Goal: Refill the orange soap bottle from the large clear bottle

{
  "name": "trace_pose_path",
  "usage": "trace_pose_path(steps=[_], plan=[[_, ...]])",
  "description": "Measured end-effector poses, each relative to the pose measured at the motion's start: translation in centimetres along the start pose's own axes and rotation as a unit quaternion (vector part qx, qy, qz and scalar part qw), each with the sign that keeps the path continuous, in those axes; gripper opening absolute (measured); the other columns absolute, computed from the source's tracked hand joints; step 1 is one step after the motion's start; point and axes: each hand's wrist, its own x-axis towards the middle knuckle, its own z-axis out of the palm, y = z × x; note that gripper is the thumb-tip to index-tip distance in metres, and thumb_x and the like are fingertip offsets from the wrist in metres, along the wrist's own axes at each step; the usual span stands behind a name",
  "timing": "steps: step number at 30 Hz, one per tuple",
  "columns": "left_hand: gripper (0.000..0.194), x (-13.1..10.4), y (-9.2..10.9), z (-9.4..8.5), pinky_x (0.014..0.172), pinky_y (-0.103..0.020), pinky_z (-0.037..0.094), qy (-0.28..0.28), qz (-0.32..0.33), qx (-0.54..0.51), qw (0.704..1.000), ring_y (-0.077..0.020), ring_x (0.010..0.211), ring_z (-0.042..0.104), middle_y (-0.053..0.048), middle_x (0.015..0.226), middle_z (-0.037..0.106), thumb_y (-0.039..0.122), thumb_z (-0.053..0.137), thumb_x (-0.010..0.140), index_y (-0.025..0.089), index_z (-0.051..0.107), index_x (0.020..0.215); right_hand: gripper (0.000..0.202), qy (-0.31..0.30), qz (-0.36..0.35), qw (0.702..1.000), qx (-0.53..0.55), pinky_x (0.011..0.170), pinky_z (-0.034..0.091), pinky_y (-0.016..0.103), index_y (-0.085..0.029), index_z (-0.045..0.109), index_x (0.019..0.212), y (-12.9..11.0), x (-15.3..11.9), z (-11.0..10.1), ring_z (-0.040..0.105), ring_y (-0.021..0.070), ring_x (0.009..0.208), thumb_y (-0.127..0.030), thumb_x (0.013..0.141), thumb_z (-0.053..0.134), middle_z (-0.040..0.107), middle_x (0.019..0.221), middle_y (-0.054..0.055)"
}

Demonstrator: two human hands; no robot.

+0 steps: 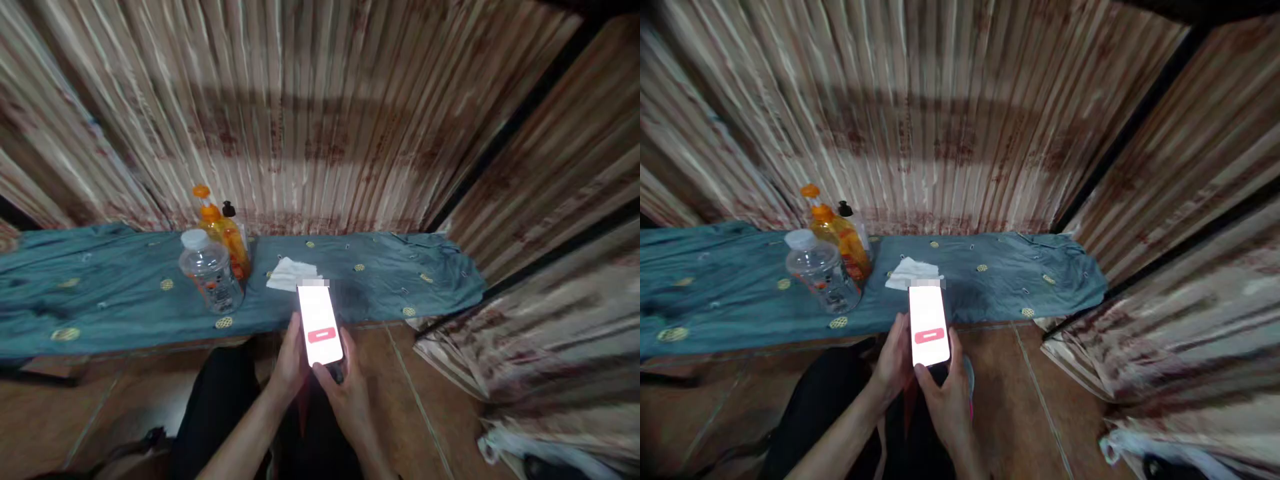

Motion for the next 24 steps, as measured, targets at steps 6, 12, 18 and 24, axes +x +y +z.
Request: trace_pose_path(steps=[6, 12, 18, 24], plan=[[0.050, 1.3, 0.9, 0.3, 0.122, -0.052, 0.053, -0.025, -0.032, 0.013, 0.999, -0.0362, 0.132, 0.078, -0.015, 0.124, 0.088, 0.051, 0.059, 0.109, 0.013, 0.080, 0.133, 0.094, 0.033, -0.003, 0.997, -0.076, 0.120, 0.058, 0.058, -0.017, 0.050, 0.167, -1.1, 1.6, 0.6, 0.067, 0.0415, 0.147, -0.046, 0.084, 0.083, 0.070, 0.158, 0.019], [0.054, 3.3, 0.9, 1.0, 0.120, -0.053, 0.056, -0.040, -0.044, 0.009, 0.998, -0.0356, 0.129, 0.079, -0.015, 0.124, 0.088, 0.051, 0.052, 0.111, 0.015, 0.074, 0.144, 0.110, 0.052, -0.023, 0.988, -0.142, 0.123, 0.057, 0.056, -0.011, 0.033, 0.176, -0.5, 3.3, 1.5, 0.060, 0.0427, 0.155, -0.046, 0.085, 0.084, 0.059, 0.169, 0.024], [0.053, 4.3, 0.1, 0.4, 0.120, -0.053, 0.055, -0.035, -0.050, 0.013, 0.998, -0.0354, 0.127, 0.080, -0.016, 0.116, 0.089, 0.047, 0.044, 0.113, 0.011, 0.078, 0.132, 0.104, 0.049, 0.004, 0.985, -0.168, 0.115, 0.061, 0.060, -0.006, 0.035, 0.174, -0.5, 4.5, 1.8, 0.070, 0.0459, 0.142, -0.041, 0.087, 0.079, 0.066, 0.159, 0.029], [0.048, 5.4, -1.3, -0.2, 0.119, -0.053, 0.056, -0.039, -0.051, 0.038, 0.997, -0.0379, 0.131, 0.078, -0.015, 0.118, 0.089, 0.055, 0.062, 0.104, 0.015, 0.082, 0.123, 0.105, 0.094, -0.017, 0.986, -0.135, 0.115, 0.061, 0.059, -0.009, 0.035, 0.173, 1.5, 5.1, 1.9, 0.070, 0.0445, 0.143, -0.038, 0.083, 0.079, 0.066, 0.158, 0.028]])
